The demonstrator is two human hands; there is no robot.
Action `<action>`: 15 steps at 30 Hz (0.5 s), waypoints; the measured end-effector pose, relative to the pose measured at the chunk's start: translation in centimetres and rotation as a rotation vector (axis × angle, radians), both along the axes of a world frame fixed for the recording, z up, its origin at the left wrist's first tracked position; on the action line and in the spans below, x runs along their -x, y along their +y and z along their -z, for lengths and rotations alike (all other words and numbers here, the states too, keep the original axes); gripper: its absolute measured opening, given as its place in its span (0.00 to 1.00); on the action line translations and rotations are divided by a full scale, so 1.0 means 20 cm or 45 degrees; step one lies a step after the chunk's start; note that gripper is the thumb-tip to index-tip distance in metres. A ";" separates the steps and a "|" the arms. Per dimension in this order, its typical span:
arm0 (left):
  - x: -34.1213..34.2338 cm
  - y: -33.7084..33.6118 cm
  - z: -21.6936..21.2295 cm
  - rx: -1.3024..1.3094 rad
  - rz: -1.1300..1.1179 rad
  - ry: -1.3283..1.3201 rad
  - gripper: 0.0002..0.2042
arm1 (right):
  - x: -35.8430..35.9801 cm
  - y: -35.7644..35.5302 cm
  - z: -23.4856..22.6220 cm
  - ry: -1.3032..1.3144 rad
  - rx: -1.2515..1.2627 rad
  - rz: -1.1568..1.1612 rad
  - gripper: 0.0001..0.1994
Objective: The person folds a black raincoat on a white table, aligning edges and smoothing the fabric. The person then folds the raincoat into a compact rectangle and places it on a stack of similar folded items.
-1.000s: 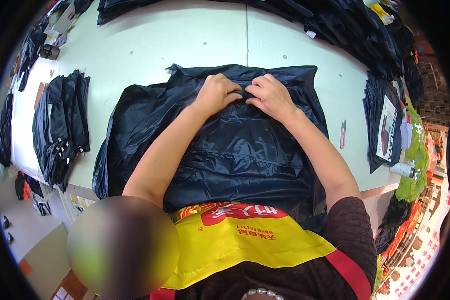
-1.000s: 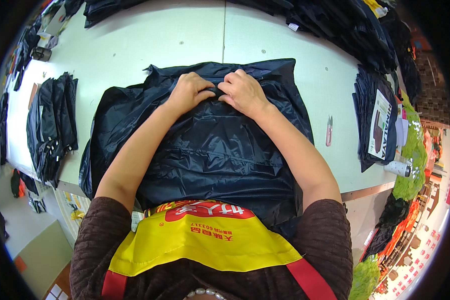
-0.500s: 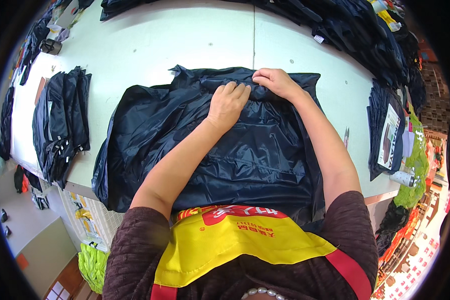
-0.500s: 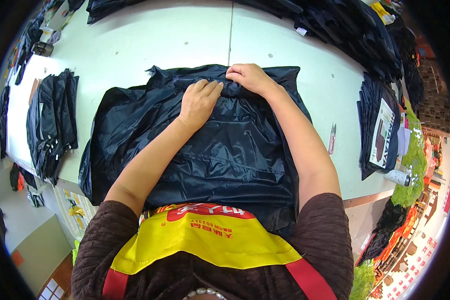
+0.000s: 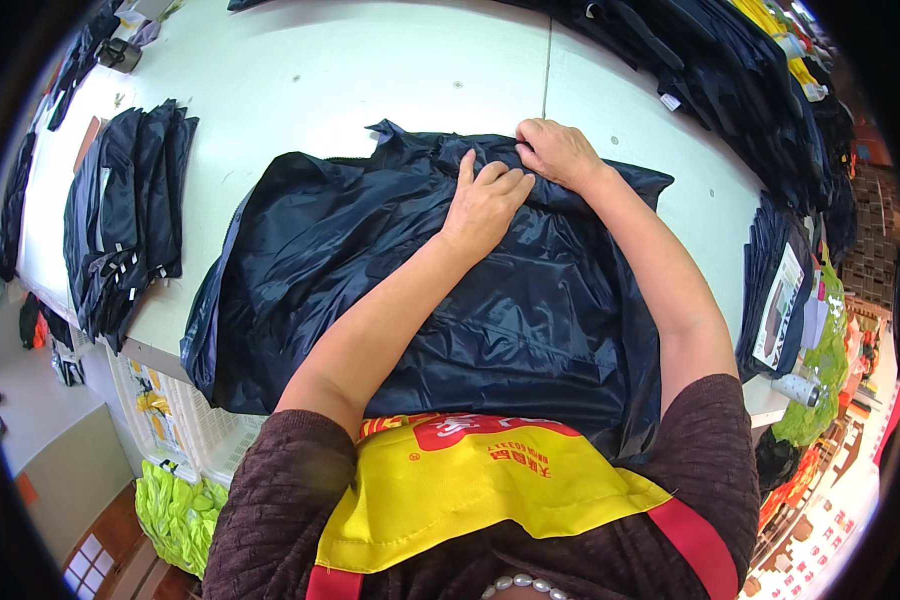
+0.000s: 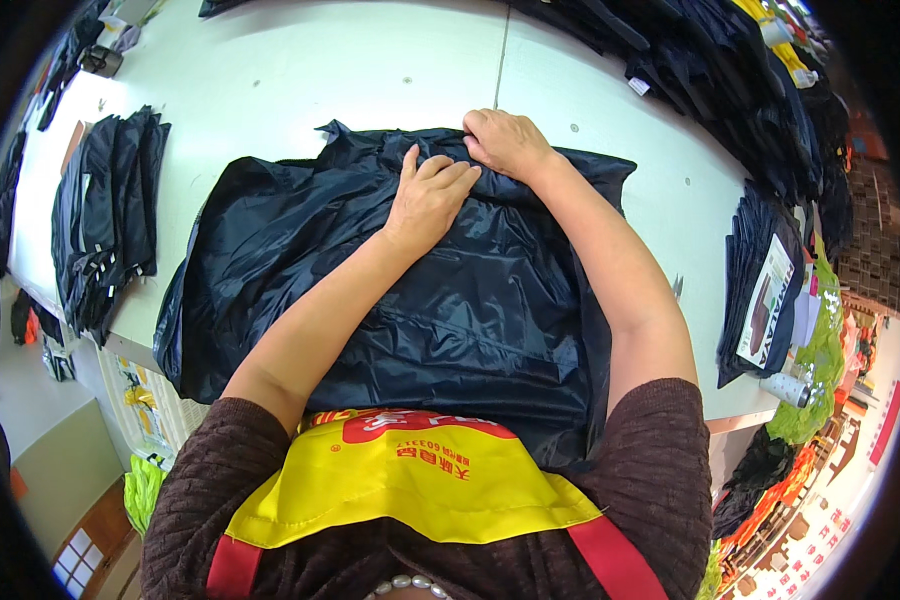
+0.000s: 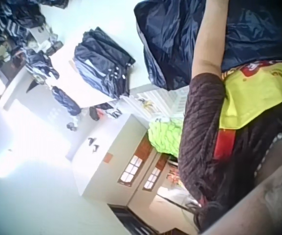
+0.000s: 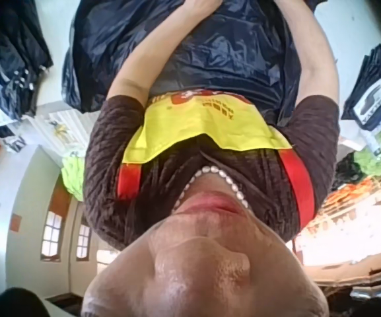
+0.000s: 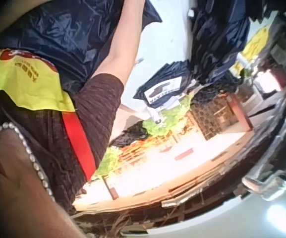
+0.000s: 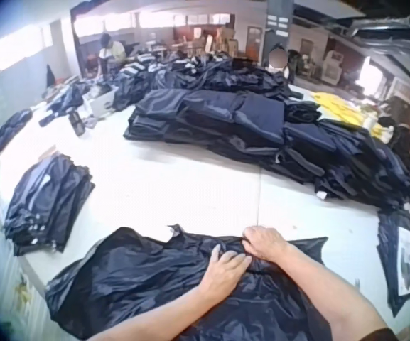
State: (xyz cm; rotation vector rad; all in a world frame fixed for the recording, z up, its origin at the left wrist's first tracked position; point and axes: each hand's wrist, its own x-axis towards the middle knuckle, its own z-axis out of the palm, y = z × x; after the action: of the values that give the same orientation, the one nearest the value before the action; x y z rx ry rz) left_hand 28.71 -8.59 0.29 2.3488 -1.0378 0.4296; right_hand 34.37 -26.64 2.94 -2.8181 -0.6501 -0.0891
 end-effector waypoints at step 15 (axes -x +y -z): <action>0.02 0.00 0.04 0.083 0.008 -0.081 0.13 | -0.09 0.17 0.04 -0.410 0.060 -0.136 0.03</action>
State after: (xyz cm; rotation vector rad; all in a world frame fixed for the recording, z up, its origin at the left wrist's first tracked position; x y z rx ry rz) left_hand 28.34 -8.49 -0.56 2.2870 -1.0442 0.5309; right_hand 36.14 -23.22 2.15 -2.8321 -0.8799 -0.5226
